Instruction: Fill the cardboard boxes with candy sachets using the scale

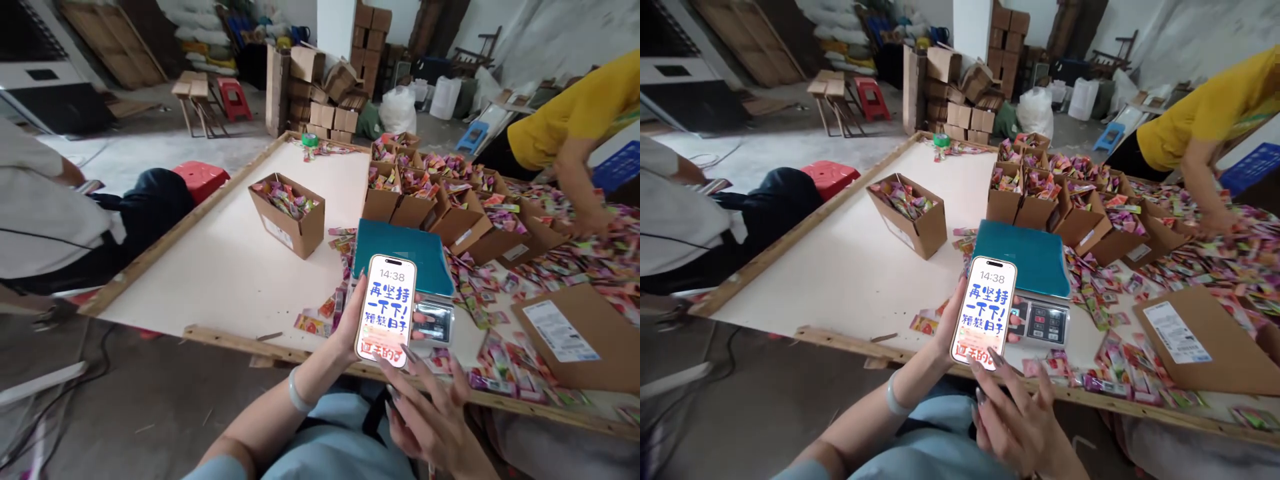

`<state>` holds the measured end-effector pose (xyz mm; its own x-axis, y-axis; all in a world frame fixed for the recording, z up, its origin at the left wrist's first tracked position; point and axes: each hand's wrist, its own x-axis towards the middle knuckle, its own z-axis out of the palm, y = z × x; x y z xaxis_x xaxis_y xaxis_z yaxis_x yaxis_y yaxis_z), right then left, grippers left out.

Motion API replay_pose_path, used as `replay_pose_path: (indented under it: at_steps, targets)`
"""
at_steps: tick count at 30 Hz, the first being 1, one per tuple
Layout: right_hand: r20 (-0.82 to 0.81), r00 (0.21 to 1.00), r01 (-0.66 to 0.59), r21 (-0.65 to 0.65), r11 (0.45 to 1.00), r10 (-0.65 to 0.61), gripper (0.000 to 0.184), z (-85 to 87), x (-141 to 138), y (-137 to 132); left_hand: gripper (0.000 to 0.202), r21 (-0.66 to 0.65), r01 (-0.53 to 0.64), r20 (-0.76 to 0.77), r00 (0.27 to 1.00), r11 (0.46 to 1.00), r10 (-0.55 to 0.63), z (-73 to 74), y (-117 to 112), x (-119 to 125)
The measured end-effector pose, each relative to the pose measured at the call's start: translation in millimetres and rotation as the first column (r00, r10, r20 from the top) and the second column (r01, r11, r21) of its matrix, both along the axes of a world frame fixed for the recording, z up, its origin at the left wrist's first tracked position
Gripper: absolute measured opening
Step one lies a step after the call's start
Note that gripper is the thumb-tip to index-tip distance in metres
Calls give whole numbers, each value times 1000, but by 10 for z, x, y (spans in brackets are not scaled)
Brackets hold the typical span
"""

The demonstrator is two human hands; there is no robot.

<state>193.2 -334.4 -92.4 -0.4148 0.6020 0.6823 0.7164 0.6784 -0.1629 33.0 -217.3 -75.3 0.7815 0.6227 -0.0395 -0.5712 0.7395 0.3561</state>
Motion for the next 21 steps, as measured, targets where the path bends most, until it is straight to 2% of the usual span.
replay_pose_path:
  at_steps: [2,3,6,10,17,21]
  targets:
    - [72,997,-32,121,992,24,19,57,-34,130,101,17,-11,3,1000,1000,11,36,-20,-2]
    - [69,997,6,154,988,-17,18,93,-51,190,99,21,-39,4,999,999,39,55,-33,0]
    - [-58,990,136,111,984,-131,23,178,-90,296,88,15,-130,-14,991,991,130,108,-71,12]
    - [-70,993,107,146,983,-98,21,218,-124,314,86,-5,-158,-29,987,987,158,128,-107,25]
    - [-42,996,89,111,990,-84,18,329,-243,367,75,-66,-200,-68,978,978,195,151,-157,26]
    - [48,997,61,73,995,-65,16,381,-287,392,69,-93,-239,-125,966,967,226,218,-198,21]
